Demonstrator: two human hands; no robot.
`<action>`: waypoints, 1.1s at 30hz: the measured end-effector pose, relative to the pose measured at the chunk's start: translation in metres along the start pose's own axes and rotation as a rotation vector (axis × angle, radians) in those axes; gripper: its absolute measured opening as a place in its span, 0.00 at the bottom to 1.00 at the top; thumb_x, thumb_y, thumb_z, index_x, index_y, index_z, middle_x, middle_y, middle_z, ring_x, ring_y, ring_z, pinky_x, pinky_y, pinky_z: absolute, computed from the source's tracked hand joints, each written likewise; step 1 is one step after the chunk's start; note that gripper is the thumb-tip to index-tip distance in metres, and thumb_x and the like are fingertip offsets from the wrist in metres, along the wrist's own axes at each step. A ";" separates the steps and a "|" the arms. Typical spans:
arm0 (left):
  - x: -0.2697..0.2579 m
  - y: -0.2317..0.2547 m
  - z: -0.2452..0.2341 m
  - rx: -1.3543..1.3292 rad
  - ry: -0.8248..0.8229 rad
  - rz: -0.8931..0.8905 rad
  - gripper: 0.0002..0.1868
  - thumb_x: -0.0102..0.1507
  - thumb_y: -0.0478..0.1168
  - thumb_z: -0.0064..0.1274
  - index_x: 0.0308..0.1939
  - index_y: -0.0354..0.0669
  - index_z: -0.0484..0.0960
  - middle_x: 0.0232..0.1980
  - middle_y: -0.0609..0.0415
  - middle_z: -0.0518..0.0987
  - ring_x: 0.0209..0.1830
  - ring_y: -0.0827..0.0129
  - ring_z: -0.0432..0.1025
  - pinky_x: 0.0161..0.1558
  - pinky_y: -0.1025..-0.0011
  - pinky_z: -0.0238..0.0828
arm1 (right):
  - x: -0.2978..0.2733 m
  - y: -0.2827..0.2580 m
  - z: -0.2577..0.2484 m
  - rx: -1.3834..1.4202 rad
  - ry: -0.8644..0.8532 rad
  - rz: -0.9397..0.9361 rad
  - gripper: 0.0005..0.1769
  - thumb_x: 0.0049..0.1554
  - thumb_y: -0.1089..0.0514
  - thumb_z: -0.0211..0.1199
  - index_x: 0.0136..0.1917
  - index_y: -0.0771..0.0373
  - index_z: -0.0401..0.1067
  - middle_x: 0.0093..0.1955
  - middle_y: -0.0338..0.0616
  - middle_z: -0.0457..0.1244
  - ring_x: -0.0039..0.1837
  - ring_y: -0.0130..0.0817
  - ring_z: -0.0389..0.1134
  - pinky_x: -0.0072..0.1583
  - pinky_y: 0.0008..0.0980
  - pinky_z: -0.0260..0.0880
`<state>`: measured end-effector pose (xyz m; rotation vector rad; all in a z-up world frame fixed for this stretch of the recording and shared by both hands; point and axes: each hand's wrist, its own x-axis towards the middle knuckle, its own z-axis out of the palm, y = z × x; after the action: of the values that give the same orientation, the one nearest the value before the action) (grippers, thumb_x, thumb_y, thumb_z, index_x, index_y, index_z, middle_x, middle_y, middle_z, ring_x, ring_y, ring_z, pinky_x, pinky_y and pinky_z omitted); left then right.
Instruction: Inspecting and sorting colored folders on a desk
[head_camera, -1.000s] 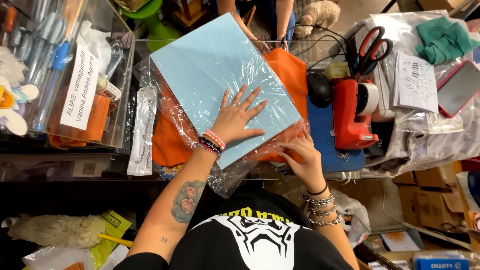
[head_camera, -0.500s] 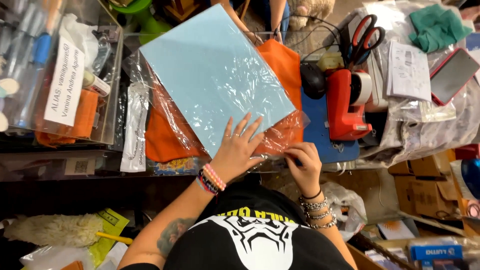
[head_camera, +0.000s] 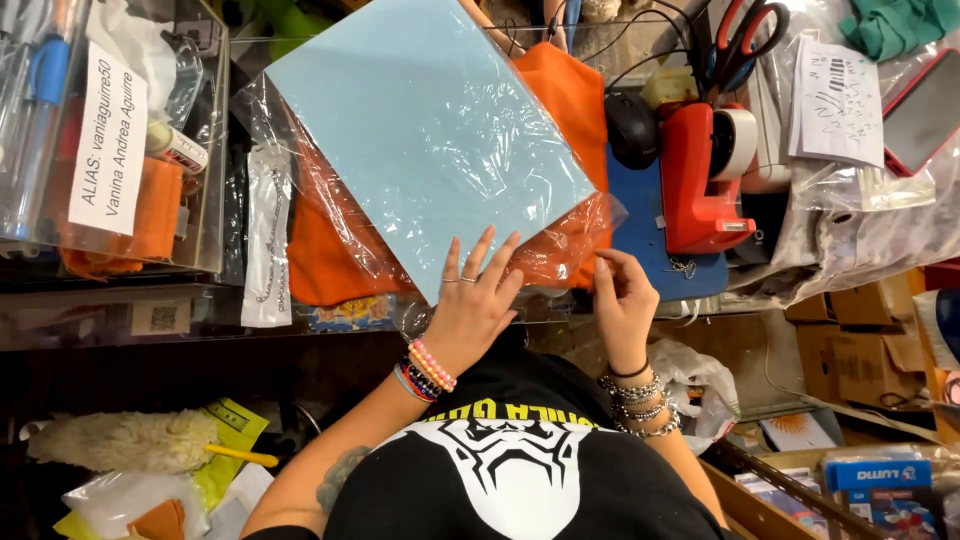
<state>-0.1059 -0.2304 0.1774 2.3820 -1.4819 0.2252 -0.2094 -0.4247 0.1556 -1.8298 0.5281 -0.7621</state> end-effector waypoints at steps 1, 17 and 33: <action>0.001 0.003 0.000 0.009 0.022 0.011 0.32 0.50 0.43 0.71 0.54 0.43 0.73 0.78 0.42 0.60 0.80 0.41 0.47 0.73 0.33 0.36 | 0.001 -0.003 0.002 0.057 -0.021 0.027 0.11 0.69 0.59 0.56 0.54 0.70 0.75 0.22 0.43 0.59 0.26 0.28 0.58 0.33 0.27 0.62; 0.000 0.016 0.017 -0.087 0.197 0.133 0.14 0.67 0.44 0.51 0.53 0.42 0.73 0.66 0.46 0.72 0.71 0.51 0.64 0.70 0.44 0.54 | 0.004 0.011 0.002 0.357 -0.600 0.527 0.25 0.69 0.49 0.46 0.60 0.70 0.75 0.15 0.46 0.52 0.15 0.30 0.51 0.21 0.22 0.48; -0.011 0.012 0.030 0.183 0.177 -0.019 0.10 0.65 0.36 0.49 0.51 0.48 0.75 0.55 0.51 0.71 0.54 0.60 0.65 0.48 0.63 0.58 | 0.009 0.002 -0.014 0.382 -0.120 0.297 0.13 0.65 0.66 0.46 0.59 0.70 0.68 0.17 0.40 0.50 0.18 0.24 0.48 0.26 0.19 0.48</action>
<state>-0.1229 -0.2372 0.1488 2.4413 -1.4097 0.5742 -0.2127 -0.4408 0.1598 -1.3947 0.5209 -0.5069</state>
